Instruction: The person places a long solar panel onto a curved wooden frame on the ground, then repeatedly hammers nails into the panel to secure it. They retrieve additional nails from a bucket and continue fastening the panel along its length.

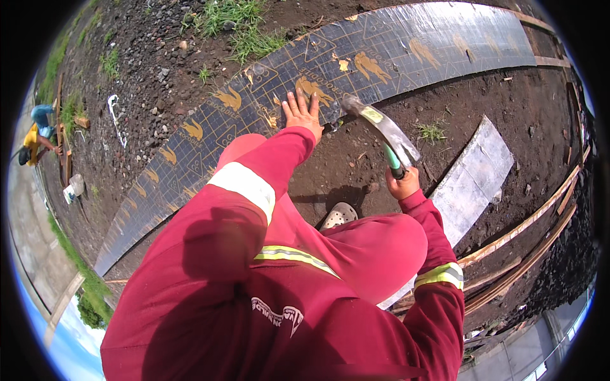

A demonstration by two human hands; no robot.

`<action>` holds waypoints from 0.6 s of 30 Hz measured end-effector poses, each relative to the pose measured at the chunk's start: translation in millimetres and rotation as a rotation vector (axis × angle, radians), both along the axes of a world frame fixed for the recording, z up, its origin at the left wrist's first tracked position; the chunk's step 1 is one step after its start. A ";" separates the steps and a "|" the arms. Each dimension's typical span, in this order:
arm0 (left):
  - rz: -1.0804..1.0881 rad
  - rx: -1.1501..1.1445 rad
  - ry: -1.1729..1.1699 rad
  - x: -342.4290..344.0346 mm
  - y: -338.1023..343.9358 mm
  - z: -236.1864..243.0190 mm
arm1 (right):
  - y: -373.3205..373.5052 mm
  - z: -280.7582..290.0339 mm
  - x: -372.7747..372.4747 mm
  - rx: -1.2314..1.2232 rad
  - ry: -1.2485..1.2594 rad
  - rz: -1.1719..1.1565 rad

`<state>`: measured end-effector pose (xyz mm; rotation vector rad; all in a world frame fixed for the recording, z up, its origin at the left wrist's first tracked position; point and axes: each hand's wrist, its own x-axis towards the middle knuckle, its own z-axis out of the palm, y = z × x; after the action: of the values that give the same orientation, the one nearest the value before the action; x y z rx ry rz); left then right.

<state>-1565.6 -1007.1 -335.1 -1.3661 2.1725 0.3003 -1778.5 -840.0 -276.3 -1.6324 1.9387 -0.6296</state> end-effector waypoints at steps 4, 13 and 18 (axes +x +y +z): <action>0.027 0.037 -0.013 -2.7 -2.1 0.0 | -5.9 -4.5 5.7 0.280 -0.017 -0.081; -0.140 0.160 0.005 19.6 -17.5 35.9 | -25.8 66.7 -12.4 -0.419 -0.373 -0.043; -0.213 0.271 -0.006 34.2 -27.5 48.0 | -6.4 -3.5 -3.5 0.314 0.035 -0.002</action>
<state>-1531.4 -1034.6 -287.1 -0.9777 2.1574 0.4869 -1782.0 -846.4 -279.8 -1.4521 1.9497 -0.2804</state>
